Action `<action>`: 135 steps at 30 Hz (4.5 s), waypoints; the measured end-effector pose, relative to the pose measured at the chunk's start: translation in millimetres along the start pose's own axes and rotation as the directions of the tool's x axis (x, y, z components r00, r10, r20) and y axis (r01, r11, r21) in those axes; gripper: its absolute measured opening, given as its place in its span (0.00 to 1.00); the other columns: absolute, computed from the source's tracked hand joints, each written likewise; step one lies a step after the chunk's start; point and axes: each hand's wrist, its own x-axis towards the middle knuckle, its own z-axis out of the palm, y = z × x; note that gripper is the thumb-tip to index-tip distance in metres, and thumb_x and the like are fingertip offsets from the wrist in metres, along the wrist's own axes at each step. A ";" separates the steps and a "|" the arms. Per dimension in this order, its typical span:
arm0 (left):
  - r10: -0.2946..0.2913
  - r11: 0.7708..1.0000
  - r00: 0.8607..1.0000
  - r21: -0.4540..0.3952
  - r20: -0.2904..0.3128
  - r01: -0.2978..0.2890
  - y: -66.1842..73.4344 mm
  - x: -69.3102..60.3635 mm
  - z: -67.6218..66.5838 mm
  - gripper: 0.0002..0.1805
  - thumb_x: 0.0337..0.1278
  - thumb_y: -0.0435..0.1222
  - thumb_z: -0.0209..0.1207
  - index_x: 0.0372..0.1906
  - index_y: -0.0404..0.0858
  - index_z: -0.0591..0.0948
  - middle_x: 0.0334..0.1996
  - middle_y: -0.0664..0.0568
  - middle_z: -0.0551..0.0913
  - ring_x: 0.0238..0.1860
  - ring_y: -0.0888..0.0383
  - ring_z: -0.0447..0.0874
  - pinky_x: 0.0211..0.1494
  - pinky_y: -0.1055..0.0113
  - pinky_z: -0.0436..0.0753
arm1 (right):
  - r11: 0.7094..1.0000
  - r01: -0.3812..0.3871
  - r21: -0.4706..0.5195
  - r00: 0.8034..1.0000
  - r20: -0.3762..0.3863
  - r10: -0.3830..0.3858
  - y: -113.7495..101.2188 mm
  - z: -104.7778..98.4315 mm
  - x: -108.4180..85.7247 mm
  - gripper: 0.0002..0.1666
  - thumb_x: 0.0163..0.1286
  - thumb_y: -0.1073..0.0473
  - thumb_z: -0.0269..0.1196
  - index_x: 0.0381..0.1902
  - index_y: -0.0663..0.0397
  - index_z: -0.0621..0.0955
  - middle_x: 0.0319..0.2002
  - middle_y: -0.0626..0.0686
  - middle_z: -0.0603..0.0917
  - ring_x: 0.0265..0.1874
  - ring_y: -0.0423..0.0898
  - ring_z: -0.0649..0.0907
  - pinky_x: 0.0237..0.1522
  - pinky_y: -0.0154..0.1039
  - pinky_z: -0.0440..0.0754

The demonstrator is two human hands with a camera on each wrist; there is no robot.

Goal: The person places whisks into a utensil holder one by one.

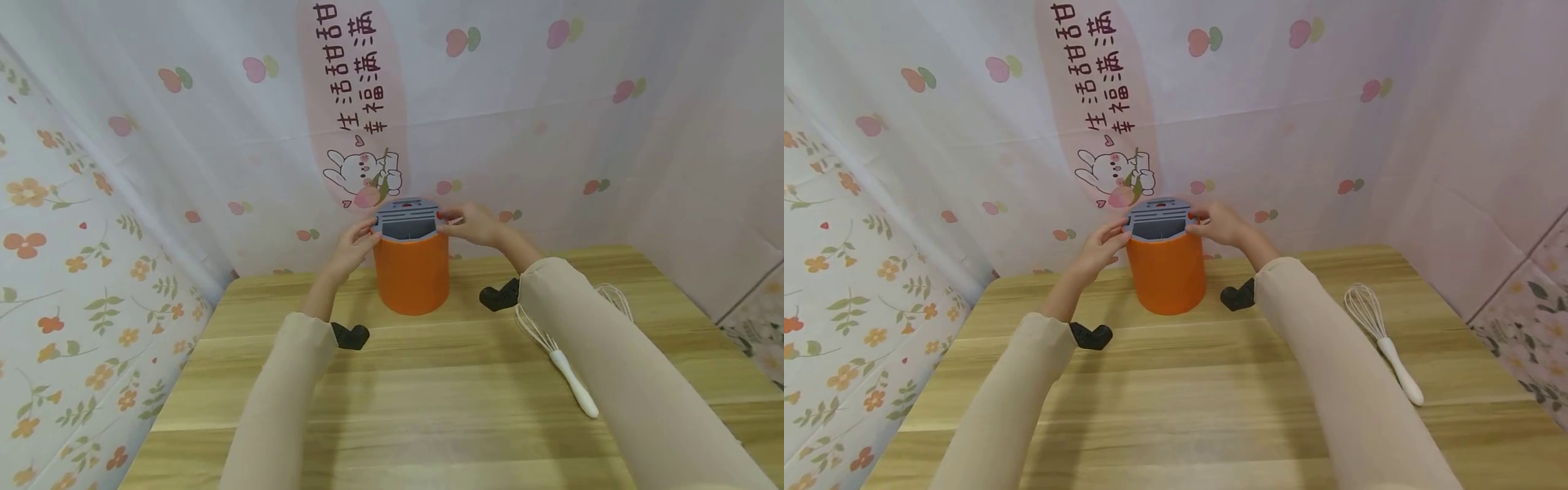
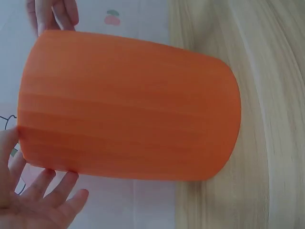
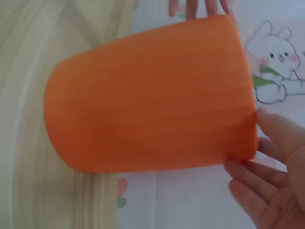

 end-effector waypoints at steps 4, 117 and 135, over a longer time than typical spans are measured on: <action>0.050 0.998 0.996 0.049 -0.080 -0.046 -1.8 -3.7 5.2 0.25 0.60 0.39 0.57 0.63 0.40 0.69 0.64 0.47 0.64 0.65 0.52 0.60 0.64 0.52 0.61 | 1.000 0.011 0.029 0.999 -0.035 -0.010 1.5 5.0 -4.4 0.29 0.68 0.58 0.57 0.62 0.69 0.66 0.59 0.67 0.69 0.55 0.62 0.72 0.54 0.53 0.70; 0.097 0.995 0.995 0.036 0.002 -0.097 45.7 -180.2 40.5 0.21 0.51 0.31 0.64 0.53 0.35 0.75 0.52 0.45 0.72 0.45 0.47 0.80 0.42 0.64 0.81 | 0.859 -0.441 0.260 0.784 0.578 0.228 152.7 24.5 -208.2 0.17 0.63 0.61 0.60 0.25 0.75 0.79 0.19 0.56 0.82 0.19 0.41 0.82 0.19 0.31 0.79; 0.083 0.996 0.997 0.019 -0.005 -0.083 44.5 -180.6 42.0 0.22 0.51 0.31 0.63 0.53 0.34 0.75 0.53 0.45 0.71 0.47 0.46 0.79 0.42 0.63 0.81 | 0.941 -0.287 0.180 0.871 0.459 0.178 119.9 6.1 -190.1 0.13 0.62 0.60 0.62 0.24 0.67 0.79 0.20 0.56 0.81 0.20 0.48 0.82 0.23 0.43 0.82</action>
